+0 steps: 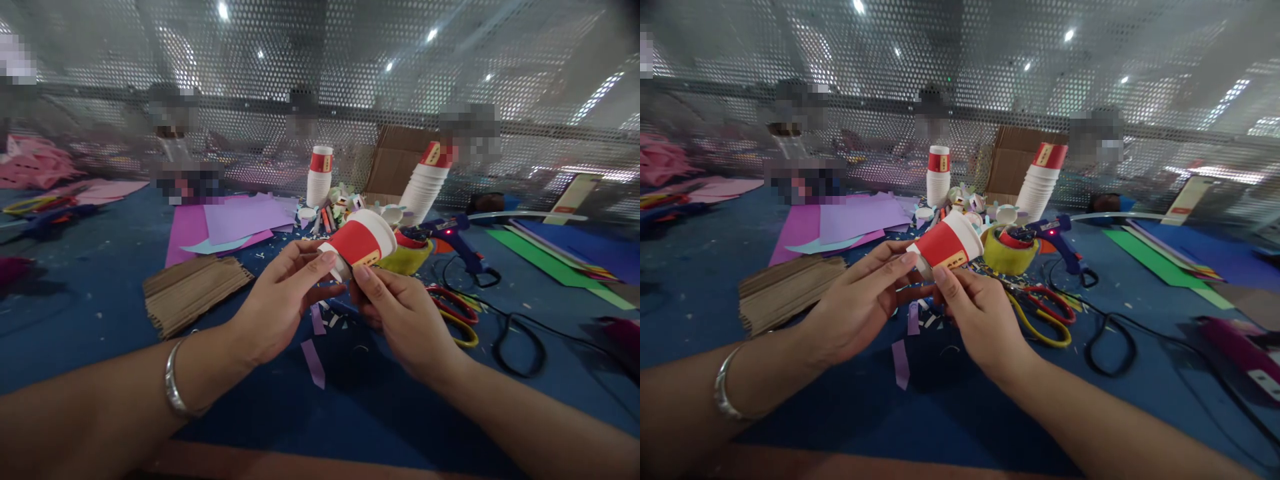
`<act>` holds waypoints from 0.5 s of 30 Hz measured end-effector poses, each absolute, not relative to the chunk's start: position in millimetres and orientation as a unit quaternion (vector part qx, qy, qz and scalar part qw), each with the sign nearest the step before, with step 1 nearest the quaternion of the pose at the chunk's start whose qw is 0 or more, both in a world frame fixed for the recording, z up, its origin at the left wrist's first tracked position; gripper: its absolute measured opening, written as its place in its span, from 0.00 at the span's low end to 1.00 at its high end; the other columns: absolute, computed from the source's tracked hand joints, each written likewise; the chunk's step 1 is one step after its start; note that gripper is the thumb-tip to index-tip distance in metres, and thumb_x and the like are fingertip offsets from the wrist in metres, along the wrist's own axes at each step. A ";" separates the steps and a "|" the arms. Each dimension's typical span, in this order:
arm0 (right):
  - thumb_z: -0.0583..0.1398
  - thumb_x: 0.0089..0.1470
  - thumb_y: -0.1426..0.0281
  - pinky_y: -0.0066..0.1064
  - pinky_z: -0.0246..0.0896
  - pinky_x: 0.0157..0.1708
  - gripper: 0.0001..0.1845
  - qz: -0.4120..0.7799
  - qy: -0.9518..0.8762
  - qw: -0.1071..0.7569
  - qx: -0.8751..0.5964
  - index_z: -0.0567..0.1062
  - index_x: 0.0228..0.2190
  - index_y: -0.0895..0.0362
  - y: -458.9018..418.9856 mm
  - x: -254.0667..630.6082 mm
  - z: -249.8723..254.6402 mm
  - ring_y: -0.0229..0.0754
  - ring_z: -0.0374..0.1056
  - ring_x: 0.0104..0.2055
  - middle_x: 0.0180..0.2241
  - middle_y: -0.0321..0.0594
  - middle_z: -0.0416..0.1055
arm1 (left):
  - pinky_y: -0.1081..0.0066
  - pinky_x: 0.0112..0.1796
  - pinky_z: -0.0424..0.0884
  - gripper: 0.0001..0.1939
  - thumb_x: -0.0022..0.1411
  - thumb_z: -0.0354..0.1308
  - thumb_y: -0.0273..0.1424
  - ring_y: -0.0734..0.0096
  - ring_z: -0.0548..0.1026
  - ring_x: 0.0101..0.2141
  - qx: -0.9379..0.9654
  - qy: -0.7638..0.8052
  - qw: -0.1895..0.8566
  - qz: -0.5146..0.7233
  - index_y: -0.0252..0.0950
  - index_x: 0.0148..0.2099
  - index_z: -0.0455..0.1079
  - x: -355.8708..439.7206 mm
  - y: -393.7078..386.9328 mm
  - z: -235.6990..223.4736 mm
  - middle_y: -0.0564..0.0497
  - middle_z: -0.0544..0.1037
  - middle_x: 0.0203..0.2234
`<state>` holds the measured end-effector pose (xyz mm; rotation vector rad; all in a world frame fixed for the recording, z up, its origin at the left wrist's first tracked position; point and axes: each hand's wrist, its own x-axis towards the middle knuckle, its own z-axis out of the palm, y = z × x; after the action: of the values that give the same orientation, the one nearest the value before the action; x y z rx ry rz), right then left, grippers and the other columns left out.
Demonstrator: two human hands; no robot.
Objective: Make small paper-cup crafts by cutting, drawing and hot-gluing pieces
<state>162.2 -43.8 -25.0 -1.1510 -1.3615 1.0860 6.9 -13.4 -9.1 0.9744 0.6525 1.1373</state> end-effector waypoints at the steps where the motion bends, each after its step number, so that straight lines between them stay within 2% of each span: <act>1: 0.57 0.60 0.48 0.25 0.37 0.16 0.27 0.451 -0.562 0.505 -0.475 0.68 0.21 0.57 -43.1 161.8 -25.6 0.29 0.45 0.18 0.16 0.27 0.51 | 0.61 0.42 0.77 0.10 0.60 0.66 0.32 0.67 0.76 0.38 0.439 0.287 0.684 0.507 0.36 0.42 0.71 7.0 -12.4 -9.5 0.49 0.78 0.36; 5: 0.58 0.60 0.48 0.26 0.37 0.16 0.27 0.452 -0.562 0.510 -0.468 0.68 0.22 0.56 -42.0 161.5 -26.3 0.30 0.45 0.18 0.16 0.28 0.52 | 0.63 0.44 0.77 0.09 0.61 0.65 0.31 0.68 0.76 0.41 0.483 0.283 0.647 0.518 0.37 0.43 0.70 7.3 -9.1 -13.0 0.50 0.76 0.39; 10: 0.57 0.61 0.48 0.27 0.38 0.17 0.27 0.432 -0.571 0.517 -0.470 0.68 0.22 0.56 -45.3 163.8 -26.4 0.30 0.46 0.18 0.16 0.29 0.52 | 0.59 0.49 0.75 0.14 0.62 0.64 0.35 0.68 0.76 0.41 0.565 0.280 0.569 0.528 0.38 0.48 0.67 7.9 -9.6 -18.4 0.49 0.76 0.42; 15: 0.57 0.62 0.49 0.28 0.41 0.18 0.26 0.427 -0.583 0.516 -0.460 0.69 0.23 0.56 -47.9 163.6 -26.3 0.31 0.48 0.20 0.18 0.30 0.54 | 0.61 0.48 0.75 0.16 0.62 0.64 0.35 0.68 0.76 0.41 0.591 0.291 0.533 0.531 0.38 0.49 0.64 7.6 -15.1 -16.6 0.48 0.75 0.44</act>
<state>163.6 -47.9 -26.3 -1.1040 -1.3996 1.0261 7.6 -15.1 -16.6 1.4087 0.6928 1.2660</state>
